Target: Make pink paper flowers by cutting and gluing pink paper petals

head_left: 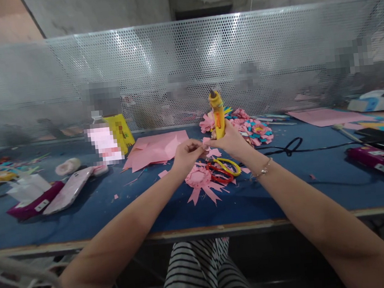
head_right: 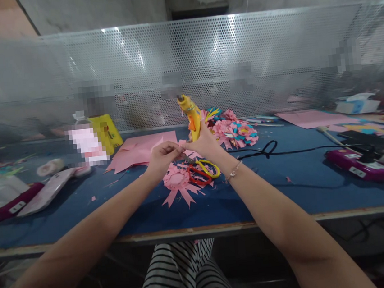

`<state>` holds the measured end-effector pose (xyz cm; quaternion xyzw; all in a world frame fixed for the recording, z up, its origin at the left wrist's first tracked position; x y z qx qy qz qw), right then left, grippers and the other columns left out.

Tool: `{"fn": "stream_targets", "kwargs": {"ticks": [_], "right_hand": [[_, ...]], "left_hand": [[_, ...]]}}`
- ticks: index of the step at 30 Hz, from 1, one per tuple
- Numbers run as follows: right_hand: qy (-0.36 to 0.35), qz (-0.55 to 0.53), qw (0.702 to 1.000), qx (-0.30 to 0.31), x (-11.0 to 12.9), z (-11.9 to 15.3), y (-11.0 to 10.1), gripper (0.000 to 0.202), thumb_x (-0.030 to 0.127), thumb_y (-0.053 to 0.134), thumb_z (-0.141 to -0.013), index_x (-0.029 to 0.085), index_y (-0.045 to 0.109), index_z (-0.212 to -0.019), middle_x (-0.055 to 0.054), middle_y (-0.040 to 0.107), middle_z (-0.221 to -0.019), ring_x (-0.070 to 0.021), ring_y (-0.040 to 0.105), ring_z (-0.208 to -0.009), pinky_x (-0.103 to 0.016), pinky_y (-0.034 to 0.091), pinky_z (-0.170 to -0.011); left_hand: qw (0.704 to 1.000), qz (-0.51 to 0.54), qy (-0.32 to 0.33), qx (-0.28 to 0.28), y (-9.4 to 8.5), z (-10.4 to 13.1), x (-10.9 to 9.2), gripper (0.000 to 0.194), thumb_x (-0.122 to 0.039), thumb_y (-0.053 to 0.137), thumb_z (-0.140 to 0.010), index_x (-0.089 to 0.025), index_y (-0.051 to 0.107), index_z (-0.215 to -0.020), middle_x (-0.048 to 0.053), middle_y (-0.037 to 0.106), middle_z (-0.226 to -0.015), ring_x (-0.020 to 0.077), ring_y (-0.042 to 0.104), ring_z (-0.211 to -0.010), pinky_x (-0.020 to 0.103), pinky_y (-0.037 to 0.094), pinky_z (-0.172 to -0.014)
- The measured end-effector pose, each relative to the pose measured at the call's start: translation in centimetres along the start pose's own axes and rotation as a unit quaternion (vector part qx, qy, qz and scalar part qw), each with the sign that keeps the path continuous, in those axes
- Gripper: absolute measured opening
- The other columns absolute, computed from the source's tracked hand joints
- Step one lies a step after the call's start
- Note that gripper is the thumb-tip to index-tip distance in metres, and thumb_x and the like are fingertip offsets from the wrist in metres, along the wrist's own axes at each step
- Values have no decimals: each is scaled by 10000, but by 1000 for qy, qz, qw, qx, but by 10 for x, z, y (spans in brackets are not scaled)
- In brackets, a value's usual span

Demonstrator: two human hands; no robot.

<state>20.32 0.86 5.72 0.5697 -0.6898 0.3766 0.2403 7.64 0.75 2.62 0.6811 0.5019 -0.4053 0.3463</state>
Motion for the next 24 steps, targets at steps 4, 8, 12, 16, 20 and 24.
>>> {"fn": "stream_targets", "kwargs": {"ticks": [4,8,12,16,20,24], "right_hand": [[6,-16,1000,-8,8,1,1,491,240,666,-532,224,360,-916,41,368,-704,-95,436,-599,-308,459,-594],[8,-12,1000,-12,14,3,1,484,271,649,-564,227,359,-949,21,400,-758,-106,460,-641,-316,470,-604],[9,21,1000,-16,14,3,0,481,245,641,-570,222,374,-969,9,422,-771,-130,484,-683,-327,475,-599],[9,38,999,-21,10,2,0,498,248,637,-574,225,369,-994,4,437,-771,-143,496,-694,-332,477,-587],[1,34,999,-30,6,0,1,513,247,636,-575,225,357,-1006,3,448,-773,-136,496,-666,-338,480,-601],[-9,27,999,-46,3,-1,0,512,241,629,-577,226,350,-1006,9,452,-763,-120,489,-619,-344,484,-617]], "left_hand": [[1000,9,-4,-4,-2,-2,5,211,-295,665,-581,-126,543,-617,-3,588,-548,88,570,-541,240,493,-584],[1000,18,-2,5,-1,-3,6,200,-284,663,-581,-122,558,-629,1,595,-563,84,562,-536,237,488,-573],[999,41,-6,10,0,-2,7,186,-271,662,-577,-122,565,-634,2,602,-572,92,574,-550,257,494,-599],[999,49,-13,5,0,-2,7,195,-273,670,-566,-120,570,-633,0,605,-571,96,581,-556,269,497,-623],[999,50,-18,0,0,-1,6,201,-282,668,-574,-117,573,-637,7,608,-573,90,577,-551,262,492,-618],[998,54,-10,-1,1,-1,6,202,-290,663,-579,-119,576,-641,5,602,-573,88,574,-560,252,487,-608]]}}
Point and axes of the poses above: each hand's wrist, its own z-axis away from the middle knuckle, its own y-axis out of the palm, x = y × z, the point moved 5 cm from there along -z, towards the middle knuckle
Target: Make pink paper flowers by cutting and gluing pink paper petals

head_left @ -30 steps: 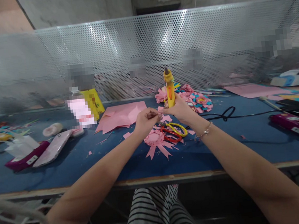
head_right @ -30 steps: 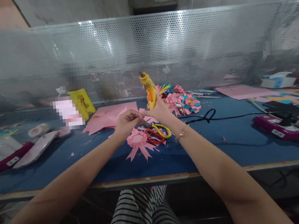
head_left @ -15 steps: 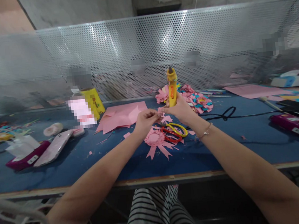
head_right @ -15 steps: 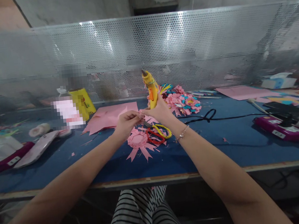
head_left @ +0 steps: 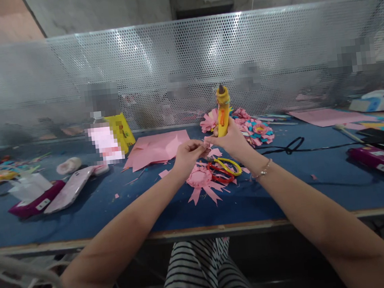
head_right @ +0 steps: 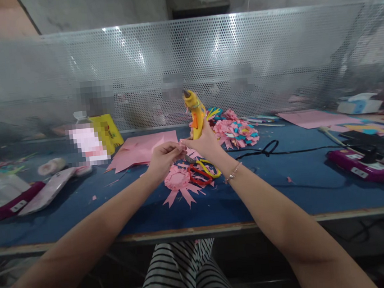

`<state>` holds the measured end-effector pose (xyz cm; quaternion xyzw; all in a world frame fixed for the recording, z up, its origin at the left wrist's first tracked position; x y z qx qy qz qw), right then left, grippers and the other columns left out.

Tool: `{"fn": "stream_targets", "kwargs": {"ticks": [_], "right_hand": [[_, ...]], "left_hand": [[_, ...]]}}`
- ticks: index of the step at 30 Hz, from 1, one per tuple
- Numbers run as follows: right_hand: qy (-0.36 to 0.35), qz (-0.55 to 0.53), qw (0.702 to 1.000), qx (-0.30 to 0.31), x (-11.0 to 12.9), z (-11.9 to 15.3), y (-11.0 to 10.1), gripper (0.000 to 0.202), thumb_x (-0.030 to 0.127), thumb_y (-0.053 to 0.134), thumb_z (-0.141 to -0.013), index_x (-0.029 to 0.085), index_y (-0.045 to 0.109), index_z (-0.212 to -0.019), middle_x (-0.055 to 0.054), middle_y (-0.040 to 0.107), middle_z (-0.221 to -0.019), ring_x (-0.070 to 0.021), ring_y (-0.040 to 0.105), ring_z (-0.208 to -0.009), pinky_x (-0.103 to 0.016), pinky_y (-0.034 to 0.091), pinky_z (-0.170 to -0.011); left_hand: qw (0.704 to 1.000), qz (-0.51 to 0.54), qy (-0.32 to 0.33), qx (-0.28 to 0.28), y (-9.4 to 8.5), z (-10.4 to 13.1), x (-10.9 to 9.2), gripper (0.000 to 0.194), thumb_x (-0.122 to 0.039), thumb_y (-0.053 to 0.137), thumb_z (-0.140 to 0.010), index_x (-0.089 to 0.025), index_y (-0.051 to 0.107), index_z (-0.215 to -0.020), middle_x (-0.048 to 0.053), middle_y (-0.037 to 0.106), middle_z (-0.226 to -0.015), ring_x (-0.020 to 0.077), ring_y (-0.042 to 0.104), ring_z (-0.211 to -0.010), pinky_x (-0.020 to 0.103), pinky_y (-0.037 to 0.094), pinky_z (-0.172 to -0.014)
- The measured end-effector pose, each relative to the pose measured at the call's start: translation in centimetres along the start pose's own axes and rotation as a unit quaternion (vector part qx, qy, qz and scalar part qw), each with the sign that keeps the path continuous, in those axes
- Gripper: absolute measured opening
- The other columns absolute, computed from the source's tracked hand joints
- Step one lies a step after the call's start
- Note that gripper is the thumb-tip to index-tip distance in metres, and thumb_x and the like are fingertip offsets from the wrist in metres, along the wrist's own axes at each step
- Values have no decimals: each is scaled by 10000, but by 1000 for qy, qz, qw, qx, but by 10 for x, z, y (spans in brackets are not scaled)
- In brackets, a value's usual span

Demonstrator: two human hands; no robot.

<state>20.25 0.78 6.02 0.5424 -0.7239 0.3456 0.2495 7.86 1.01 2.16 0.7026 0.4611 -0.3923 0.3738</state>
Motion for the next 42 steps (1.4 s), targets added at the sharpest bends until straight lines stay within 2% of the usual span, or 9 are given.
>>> {"fn": "stream_targets", "kwargs": {"ticks": [8,13,18,22,27,30,36,42], "right_hand": [[7,17,1000,13,3,2,3,546,260,620,-584,230,314,-1036,5,469,-753,-150,542,-671,-349,489,-615],[-6,82,996,17,6,4,-1,553,295,590,-612,203,306,-1078,-28,487,-802,-173,544,-702,-356,465,-611],[-53,237,970,-5,12,8,-10,493,373,557,-652,181,363,-1063,-93,520,-911,-252,529,-834,-383,423,-658],[-54,322,945,-14,10,6,-16,451,410,522,-679,165,384,-1032,-112,545,-878,-282,536,-811,-370,401,-621],[-57,381,923,-12,2,0,-23,321,305,445,-721,154,388,-998,-138,554,-886,-288,540,-792,-373,394,-616],[-66,403,913,-3,-1,-1,-24,308,303,441,-717,149,393,-980,-147,549,-913,-293,535,-822,-378,397,-638],[-59,422,904,-17,-5,1,-24,433,451,493,-681,142,428,-978,-141,562,-922,-290,534,-827,-374,399,-641],[-40,465,884,-19,-14,-1,-28,366,409,460,-704,147,449,-960,-126,568,-859,-256,534,-748,-362,379,-599]], "left_hand": [[999,45,-14,-17,-1,-1,2,175,-265,651,-589,-121,564,-641,-1,590,-602,75,559,-581,235,471,-619],[997,39,-8,-63,-13,-6,0,162,-249,622,-611,-131,511,-625,-24,530,-585,51,507,-543,201,448,-556],[993,-24,15,-112,-31,-15,-1,176,-271,599,-633,-150,471,-631,-42,483,-569,48,477,-516,191,438,-513],[990,-51,20,-127,-44,-21,3,199,-309,598,-638,-153,476,-652,-44,478,-573,47,472,-511,184,427,-497],[989,-55,13,-136,-57,-26,8,172,-280,589,-644,-148,479,-655,-37,478,-564,52,480,-525,179,417,-498],[992,-36,14,-120,-58,-26,8,147,-244,583,-643,-151,470,-652,-39,477,-547,58,482,-519,187,417,-500],[992,-30,6,-119,-54,-23,5,104,-187,567,-631,-142,474,-617,-43,478,-529,56,476,-492,202,430,-502],[994,-13,-1,-108,-49,-21,4,111,-186,583,-613,-135,484,-610,-44,494,-512,47,475,-470,201,435,-504]]}}
Point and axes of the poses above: each hand's wrist, its own z-axis away from the middle knuckle, its own y-axis out of the palm, x = y × z, the point moved 5 cm from there along -z, towards the middle knuckle
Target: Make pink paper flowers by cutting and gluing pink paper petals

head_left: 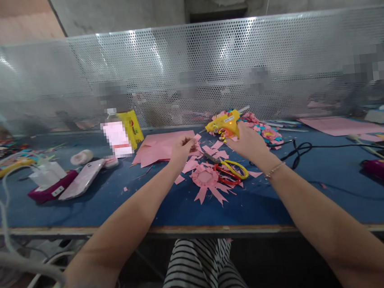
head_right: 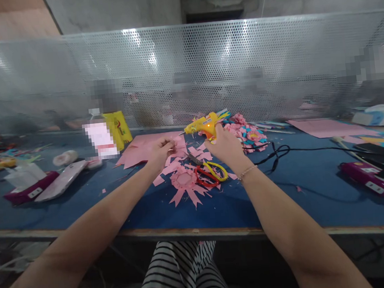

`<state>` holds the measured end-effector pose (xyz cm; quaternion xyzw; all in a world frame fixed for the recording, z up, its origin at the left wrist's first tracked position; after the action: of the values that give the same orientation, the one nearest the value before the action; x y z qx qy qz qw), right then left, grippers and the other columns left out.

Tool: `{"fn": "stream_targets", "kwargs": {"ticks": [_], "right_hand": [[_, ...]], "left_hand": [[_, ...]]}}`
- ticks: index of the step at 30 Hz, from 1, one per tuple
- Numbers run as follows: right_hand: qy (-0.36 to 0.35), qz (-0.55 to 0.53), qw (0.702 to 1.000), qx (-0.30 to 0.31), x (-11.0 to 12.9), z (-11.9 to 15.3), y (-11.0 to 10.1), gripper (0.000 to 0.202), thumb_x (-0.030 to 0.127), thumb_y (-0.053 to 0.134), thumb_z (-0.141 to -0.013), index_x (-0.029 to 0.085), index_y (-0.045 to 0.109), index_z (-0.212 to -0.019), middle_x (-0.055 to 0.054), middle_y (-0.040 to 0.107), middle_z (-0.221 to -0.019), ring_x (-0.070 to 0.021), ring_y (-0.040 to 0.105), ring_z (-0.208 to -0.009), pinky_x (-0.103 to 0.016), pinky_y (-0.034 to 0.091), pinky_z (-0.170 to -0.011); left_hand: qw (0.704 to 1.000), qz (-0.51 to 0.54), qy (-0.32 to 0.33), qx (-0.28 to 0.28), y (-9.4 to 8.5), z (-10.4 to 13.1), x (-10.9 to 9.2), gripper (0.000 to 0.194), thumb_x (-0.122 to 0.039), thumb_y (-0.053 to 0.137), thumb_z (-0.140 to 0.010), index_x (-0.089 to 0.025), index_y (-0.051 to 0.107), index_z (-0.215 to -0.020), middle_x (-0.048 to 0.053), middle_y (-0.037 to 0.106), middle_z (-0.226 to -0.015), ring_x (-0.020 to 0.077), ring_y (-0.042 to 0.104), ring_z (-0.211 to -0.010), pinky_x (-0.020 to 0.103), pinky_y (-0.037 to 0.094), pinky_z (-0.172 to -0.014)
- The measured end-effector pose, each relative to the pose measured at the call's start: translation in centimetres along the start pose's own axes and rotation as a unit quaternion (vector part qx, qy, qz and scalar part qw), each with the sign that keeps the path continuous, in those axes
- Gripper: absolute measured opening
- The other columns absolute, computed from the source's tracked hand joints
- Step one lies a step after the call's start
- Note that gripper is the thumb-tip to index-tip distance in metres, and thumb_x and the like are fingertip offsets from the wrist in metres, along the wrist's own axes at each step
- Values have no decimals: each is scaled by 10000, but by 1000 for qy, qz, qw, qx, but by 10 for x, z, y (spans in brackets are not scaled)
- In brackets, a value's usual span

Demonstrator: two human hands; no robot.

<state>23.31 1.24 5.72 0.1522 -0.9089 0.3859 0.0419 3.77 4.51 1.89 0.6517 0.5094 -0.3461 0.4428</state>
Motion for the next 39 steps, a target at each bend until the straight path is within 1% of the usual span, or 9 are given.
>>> {"fn": "stream_targets", "kwargs": {"ticks": [4,12,17,22,29,33,36,39], "right_hand": [[-10,17,1000,10,-1,0,2,325,378,434,-721,142,445,-944,-123,563,-825,-249,526,-729,-354,368,-592],[-34,16,999,36,2,-1,2,293,321,414,-730,145,436,-964,-96,540,-745,-220,506,-672,-325,342,-558],[-34,34,998,48,3,0,2,298,306,399,-744,118,434,-972,-105,548,-745,-204,503,-645,-295,316,-531],[-34,41,997,54,3,0,1,302,306,393,-755,121,421,-992,-103,561,-756,-186,505,-637,-273,305,-527],[-30,70,995,71,3,0,1,348,329,376,-761,110,412,-1029,-113,568,-791,-207,532,-674,-284,329,-545],[-31,69,995,63,1,0,1,371,352,422,-734,118,420,-1023,-118,577,-803,-225,542,-698,-292,348,-554],[-14,48,995,84,-7,0,9,365,328,456,-716,114,437,-1010,-138,576,-827,-239,544,-733,-304,363,-572],[9,20,990,137,-17,4,24,291,223,462,-699,127,474,-974,-127,582,-796,-229,547,-728,-306,374,-595]], "left_hand": [[1000,0,-4,7,1,1,-1,156,-226,614,-594,-135,487,-602,-42,500,-512,46,473,-468,202,432,-507],[1000,1,1,13,2,0,1,221,-279,648,-558,-133,489,-603,-49,488,-496,46,463,-457,200,422,-494],[1000,-7,-1,10,1,-1,2,236,-291,653,-550,-131,488,-604,-50,484,-495,42,464,-450,193,418,-483],[1000,-10,2,1,0,-2,3,247,-297,660,-543,-132,490,-613,-46,491,-516,43,468,-459,196,425,-491],[1000,-7,4,-23,-3,-2,0,232,-295,646,-562,-129,488,-597,-41,478,-499,42,451,-463,188,414,-487],[1000,-5,6,-19,-5,-3,0,186,-270,622,-587,-134,497,-599,-36,481,-504,47,461,-469,182,407,-482],[1000,-19,7,-17,-7,-3,1,158,-273,602,-607,-136,527,-628,-26,502,-540,46,466,-476,173,399,-468],[999,-46,3,-10,-7,-3,2,147,-276,578,-634,-133,569,-667,-19,504,-539,46,461,-470,172,396,-462]]}}
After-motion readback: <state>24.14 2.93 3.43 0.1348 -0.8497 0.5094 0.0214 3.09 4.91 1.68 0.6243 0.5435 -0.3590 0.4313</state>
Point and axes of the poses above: each hand's wrist, its own z-axis away from the middle knuckle, its own y-axis out of the palm, x = y × z, the point moved 5 cm from there along -z, towards the middle knuckle
